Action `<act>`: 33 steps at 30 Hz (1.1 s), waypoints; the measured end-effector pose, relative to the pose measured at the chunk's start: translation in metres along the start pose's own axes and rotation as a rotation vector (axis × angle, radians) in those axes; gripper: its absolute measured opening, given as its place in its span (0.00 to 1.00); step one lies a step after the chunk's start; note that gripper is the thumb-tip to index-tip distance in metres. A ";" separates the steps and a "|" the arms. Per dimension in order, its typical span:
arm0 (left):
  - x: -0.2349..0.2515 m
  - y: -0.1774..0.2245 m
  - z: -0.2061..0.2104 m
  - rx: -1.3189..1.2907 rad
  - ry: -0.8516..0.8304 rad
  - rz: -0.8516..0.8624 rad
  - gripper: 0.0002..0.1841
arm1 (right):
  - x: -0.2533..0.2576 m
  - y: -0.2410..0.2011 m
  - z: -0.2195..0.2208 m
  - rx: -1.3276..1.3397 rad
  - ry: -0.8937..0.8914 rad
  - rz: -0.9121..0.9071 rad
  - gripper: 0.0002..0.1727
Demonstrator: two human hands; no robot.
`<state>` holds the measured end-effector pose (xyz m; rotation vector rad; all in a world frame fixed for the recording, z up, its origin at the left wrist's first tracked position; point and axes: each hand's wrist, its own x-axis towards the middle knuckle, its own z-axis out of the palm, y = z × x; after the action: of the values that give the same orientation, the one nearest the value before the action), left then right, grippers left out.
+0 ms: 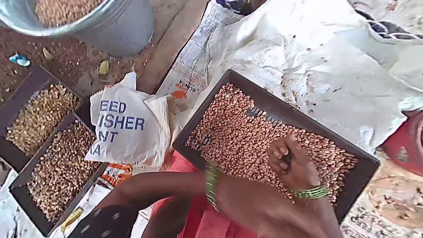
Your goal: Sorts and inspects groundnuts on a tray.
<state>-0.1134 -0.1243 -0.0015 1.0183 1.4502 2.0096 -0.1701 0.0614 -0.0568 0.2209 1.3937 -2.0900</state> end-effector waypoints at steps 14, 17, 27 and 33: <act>-0.036 -0.033 0.005 0.739 -0.043 -0.754 0.31 | -0.006 0.007 -0.009 0.189 0.140 -0.032 0.32; -0.026 -0.027 -0.007 0.775 0.015 -0.673 0.27 | -0.007 0.006 -0.014 0.179 0.111 -0.048 0.32; 0.035 -0.100 -0.012 0.794 0.176 -0.627 0.39 | -0.017 -0.001 -0.026 0.189 0.100 -0.177 0.34; 0.011 -0.070 -0.045 0.882 0.291 -0.409 0.13 | -0.021 -0.008 -0.035 0.191 0.070 -0.258 0.33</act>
<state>-0.1589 -0.1196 -0.0720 0.6315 2.5610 1.2382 -0.1643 0.1024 -0.0556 0.2018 1.3212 -2.4534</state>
